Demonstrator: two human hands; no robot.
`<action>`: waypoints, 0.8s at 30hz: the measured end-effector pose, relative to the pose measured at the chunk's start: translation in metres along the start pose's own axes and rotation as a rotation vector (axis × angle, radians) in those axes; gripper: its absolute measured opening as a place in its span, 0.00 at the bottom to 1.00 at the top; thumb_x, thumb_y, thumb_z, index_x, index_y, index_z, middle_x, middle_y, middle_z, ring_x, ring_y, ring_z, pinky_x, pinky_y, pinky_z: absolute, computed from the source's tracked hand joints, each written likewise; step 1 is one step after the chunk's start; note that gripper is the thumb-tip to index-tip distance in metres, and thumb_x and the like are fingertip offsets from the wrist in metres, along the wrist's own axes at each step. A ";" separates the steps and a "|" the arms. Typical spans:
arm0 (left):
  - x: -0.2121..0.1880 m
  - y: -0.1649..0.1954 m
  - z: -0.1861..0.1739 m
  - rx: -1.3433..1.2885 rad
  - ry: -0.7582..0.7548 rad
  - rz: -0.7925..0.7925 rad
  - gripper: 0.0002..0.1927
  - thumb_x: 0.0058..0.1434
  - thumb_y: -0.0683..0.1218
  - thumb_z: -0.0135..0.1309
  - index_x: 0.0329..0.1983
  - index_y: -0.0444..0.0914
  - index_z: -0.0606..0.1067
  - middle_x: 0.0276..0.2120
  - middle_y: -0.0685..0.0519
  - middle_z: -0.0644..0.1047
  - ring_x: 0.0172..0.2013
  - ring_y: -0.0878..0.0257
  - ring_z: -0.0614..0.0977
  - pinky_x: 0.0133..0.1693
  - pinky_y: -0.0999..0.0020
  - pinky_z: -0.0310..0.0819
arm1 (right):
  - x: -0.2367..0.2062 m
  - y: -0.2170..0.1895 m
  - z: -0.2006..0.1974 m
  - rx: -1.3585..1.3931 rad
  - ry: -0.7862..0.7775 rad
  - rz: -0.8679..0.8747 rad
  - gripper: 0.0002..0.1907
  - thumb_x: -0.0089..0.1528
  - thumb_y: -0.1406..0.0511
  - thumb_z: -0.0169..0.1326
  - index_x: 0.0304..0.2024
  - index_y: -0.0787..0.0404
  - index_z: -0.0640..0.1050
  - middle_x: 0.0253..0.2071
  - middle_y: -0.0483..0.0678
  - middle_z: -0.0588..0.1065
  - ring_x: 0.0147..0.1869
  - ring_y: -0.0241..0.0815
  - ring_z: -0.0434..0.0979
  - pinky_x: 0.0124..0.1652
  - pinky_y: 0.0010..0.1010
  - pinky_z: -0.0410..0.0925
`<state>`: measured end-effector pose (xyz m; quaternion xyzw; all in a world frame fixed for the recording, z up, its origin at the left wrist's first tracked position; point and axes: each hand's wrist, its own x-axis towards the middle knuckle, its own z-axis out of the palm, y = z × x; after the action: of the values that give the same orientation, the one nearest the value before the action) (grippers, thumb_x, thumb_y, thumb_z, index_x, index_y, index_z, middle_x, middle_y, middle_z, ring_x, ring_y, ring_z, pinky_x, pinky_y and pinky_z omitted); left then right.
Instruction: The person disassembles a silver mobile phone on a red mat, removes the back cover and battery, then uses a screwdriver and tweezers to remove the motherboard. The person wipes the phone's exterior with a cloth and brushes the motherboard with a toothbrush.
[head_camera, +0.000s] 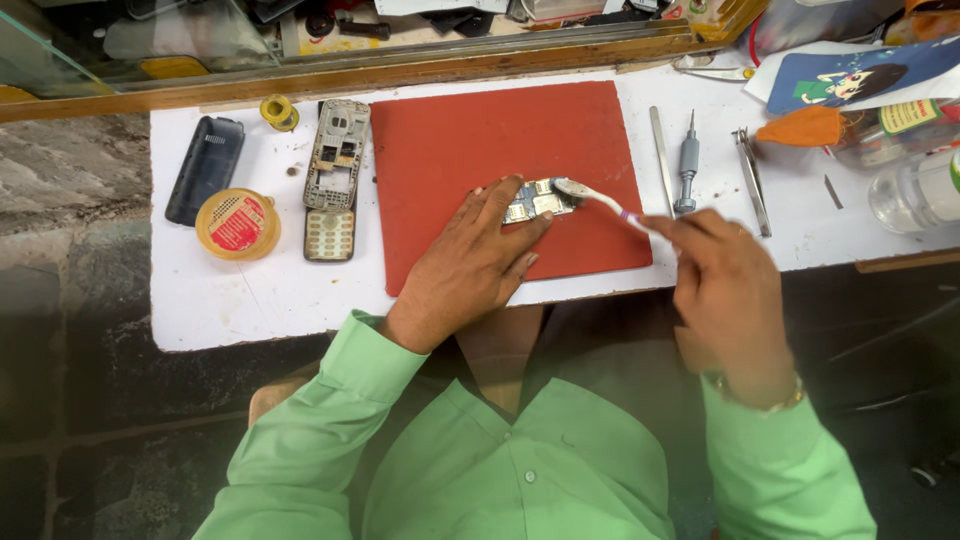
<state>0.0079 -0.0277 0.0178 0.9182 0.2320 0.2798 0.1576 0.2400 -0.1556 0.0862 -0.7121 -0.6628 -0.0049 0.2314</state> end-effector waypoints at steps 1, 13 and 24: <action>0.000 -0.001 0.000 -0.004 -0.008 -0.004 0.21 0.67 0.48 0.55 0.63 0.42 0.74 0.67 0.39 0.61 0.67 0.41 0.67 0.68 0.45 0.61 | 0.012 0.009 0.000 0.012 -0.007 -0.050 0.24 0.60 0.78 0.48 0.53 0.54 0.82 0.41 0.50 0.75 0.43 0.55 0.75 0.43 0.45 0.67; 0.003 0.000 -0.001 -0.027 -0.038 -0.044 0.18 0.66 0.48 0.55 0.59 0.42 0.77 0.73 0.38 0.54 0.71 0.41 0.61 0.68 0.44 0.58 | 0.050 0.047 0.024 0.015 -0.023 -0.286 0.21 0.62 0.77 0.53 0.51 0.52 0.84 0.44 0.45 0.79 0.43 0.52 0.72 0.45 0.41 0.66; 0.004 0.001 -0.001 -0.040 -0.033 -0.030 0.19 0.67 0.48 0.54 0.59 0.41 0.76 0.75 0.37 0.51 0.73 0.40 0.58 0.69 0.44 0.58 | 0.056 0.039 0.042 0.020 0.007 -0.353 0.23 0.58 0.79 0.51 0.49 0.52 0.84 0.45 0.43 0.79 0.45 0.49 0.73 0.48 0.40 0.66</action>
<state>0.0104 -0.0264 0.0209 0.9158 0.2374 0.2666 0.1840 0.2715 -0.0890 0.0534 -0.5824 -0.7767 -0.0415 0.2362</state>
